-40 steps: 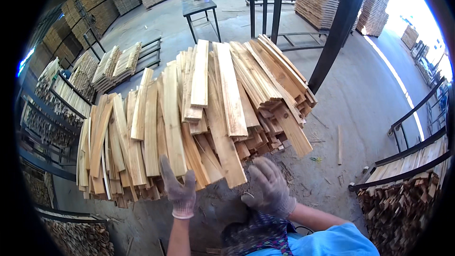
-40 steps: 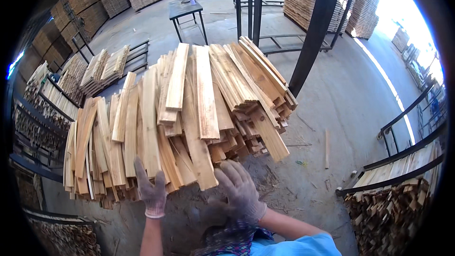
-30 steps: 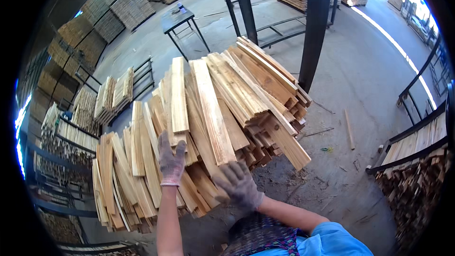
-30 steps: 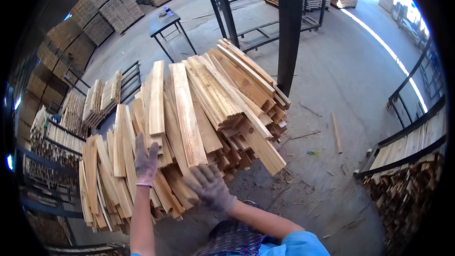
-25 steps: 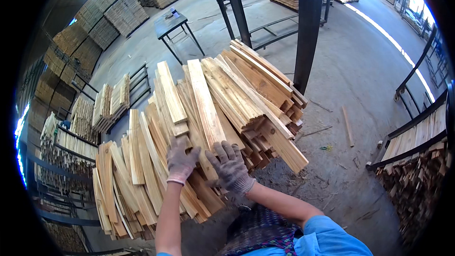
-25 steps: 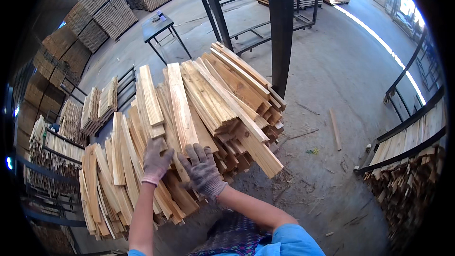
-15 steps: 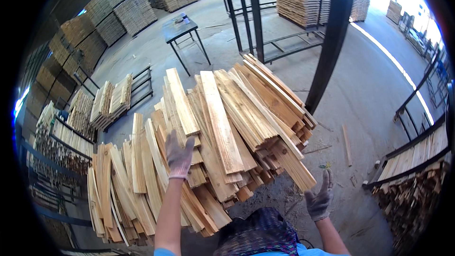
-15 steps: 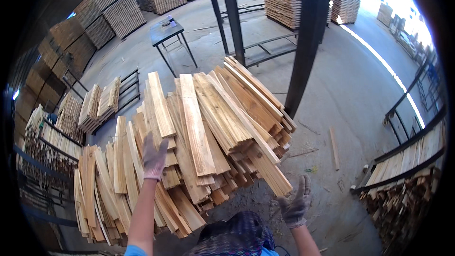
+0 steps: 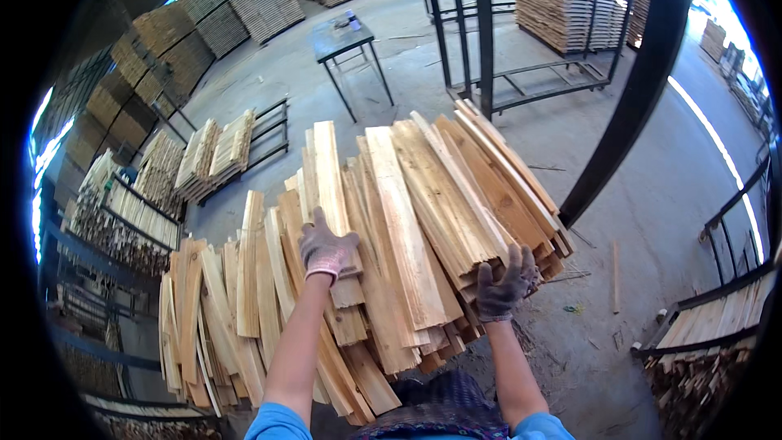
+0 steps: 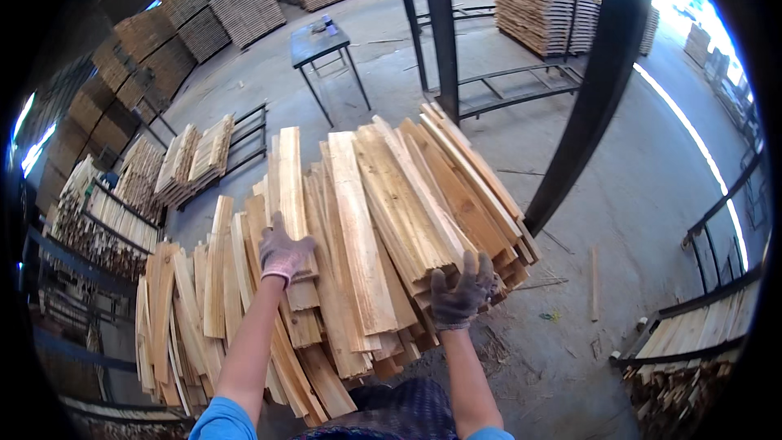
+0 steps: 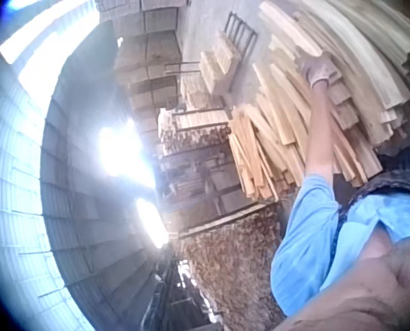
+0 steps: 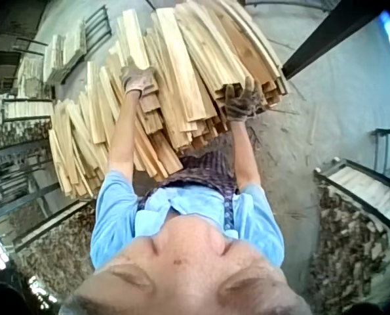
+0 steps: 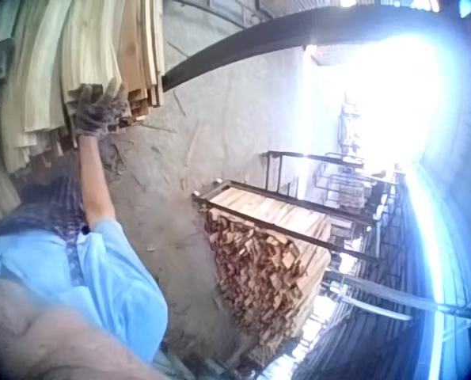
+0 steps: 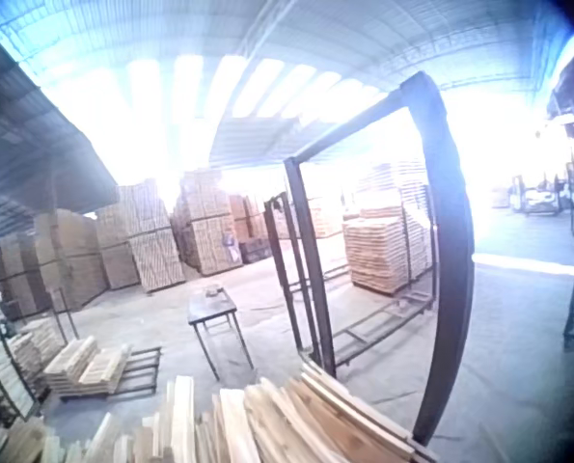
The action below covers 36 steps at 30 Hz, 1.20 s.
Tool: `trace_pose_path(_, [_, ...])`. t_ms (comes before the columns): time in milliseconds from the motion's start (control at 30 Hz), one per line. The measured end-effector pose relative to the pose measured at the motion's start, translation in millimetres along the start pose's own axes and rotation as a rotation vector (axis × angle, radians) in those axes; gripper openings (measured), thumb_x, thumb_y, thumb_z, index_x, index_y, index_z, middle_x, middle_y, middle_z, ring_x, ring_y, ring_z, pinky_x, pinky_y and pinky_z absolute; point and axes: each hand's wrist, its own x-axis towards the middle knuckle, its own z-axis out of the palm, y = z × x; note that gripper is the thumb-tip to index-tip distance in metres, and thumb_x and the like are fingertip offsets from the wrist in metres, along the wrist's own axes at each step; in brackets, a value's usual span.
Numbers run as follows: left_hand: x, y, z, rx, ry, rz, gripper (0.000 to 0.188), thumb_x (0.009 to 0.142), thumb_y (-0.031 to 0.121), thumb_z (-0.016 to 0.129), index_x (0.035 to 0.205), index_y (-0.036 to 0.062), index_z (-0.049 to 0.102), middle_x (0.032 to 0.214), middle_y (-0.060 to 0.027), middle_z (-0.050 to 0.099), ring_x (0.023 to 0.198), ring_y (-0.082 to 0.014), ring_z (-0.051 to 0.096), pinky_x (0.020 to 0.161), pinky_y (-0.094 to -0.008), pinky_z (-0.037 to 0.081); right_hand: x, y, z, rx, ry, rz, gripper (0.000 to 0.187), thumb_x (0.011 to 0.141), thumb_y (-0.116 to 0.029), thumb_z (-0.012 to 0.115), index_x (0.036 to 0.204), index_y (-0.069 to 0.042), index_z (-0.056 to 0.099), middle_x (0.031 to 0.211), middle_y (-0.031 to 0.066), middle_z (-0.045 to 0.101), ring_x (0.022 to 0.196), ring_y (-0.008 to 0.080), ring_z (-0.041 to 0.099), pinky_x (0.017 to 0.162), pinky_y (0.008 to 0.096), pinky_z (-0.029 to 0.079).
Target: The person repeatedly picks up small wooden planks from the floor and a conveyor area, then carries and stacks them onto a large pile. The person uses both hands to gather and place the planks, moving between the collection area and the stack throughout the clip.
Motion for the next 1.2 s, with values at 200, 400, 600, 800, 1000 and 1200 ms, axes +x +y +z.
trace_pose_path(200, [-44, -39, -4, 0.002, 0.001, 0.050, 0.106, 0.079, 0.047, 0.074, 0.159, 0.0031, 0.020, 0.152, -0.0321, 0.035, 0.138, -0.0447, 0.042, 0.116, -0.0435, 0.037, 2, -15, 3, -0.049, 0.024, -0.069, 0.067, 0.091, -0.053, 0.064, 0.137, -0.005, 0.053, 0.139, 0.0233, 0.050, 0.130, 0.0411, 0.046, 0.110, 0.0517, 0.034])
trace_pose_path(400, [-69, -40, -16, -0.063, -0.117, 0.116, 0.103, 0.084, 0.050, 0.068, 0.156, -0.0066, 0.022, 0.151, -0.0369, 0.033, 0.138, -0.0492, 0.041, 0.116, -0.0454, 0.036, -2, -4, 5, -0.064, 0.082, -0.129, 0.068, 0.098, -0.055, 0.055, 0.137, 0.001, 0.053, 0.139, 0.0248, 0.052, 0.129, 0.0403, 0.049, 0.109, 0.0509, 0.038])
trace_pose_path(600, [-74, -62, -15, -0.096, -0.102, 0.247, 0.098, 0.082, 0.049, 0.071, 0.152, -0.0062, 0.030, 0.146, -0.0340, 0.041, 0.132, -0.0471, 0.048, 0.110, -0.0477, 0.043, -8, 2, 1, -0.059, 0.012, -0.123, 0.066, 0.100, -0.051, 0.055, 0.138, 0.002, 0.050, 0.141, 0.0248, 0.050, 0.132, 0.0407, 0.047, 0.111, 0.0521, 0.037])
trace_pose_path(800, [-80, -83, 8, -0.199, 0.158, 0.348, 0.089, 0.079, 0.049, 0.075, 0.149, 0.0051, 0.043, 0.141, -0.0260, 0.049, 0.126, -0.0450, 0.052, 0.106, -0.0498, 0.045, -11, 10, 9, -0.058, 0.034, -0.138, 0.058, 0.099, -0.040, 0.059, 0.136, 0.003, 0.051, 0.140, 0.0246, 0.051, 0.131, 0.0415, 0.048, 0.110, 0.0524, 0.038])
trace_pose_path(1000, [-73, -80, 23, -0.314, 0.173, 0.367, 0.087, 0.078, 0.050, 0.074, 0.147, 0.0084, 0.044, 0.142, -0.0237, 0.047, 0.125, -0.0442, 0.051, 0.105, -0.0494, 0.044, -5, 21, 12, -0.112, 0.150, -0.283, 0.050, 0.099, -0.032, 0.058, 0.131, 0.007, 0.055, 0.128, 0.0228, 0.060, 0.120, 0.0401, 0.057, 0.104, 0.0507, 0.044])
trace_pose_path(1200, [-83, -99, 10, -0.371, 0.120, 0.361, 0.088, 0.085, 0.051, 0.070, 0.153, 0.0053, 0.036, 0.150, -0.0275, 0.040, 0.137, -0.0449, 0.042, 0.114, -0.0484, 0.036, -12, 22, 31, 0.073, 0.146, -0.156, 0.044, 0.097, -0.030, 0.064, 0.124, 0.004, 0.060, 0.123, 0.0213, 0.064, 0.116, 0.0382, 0.060, 0.103, 0.0484, 0.047])
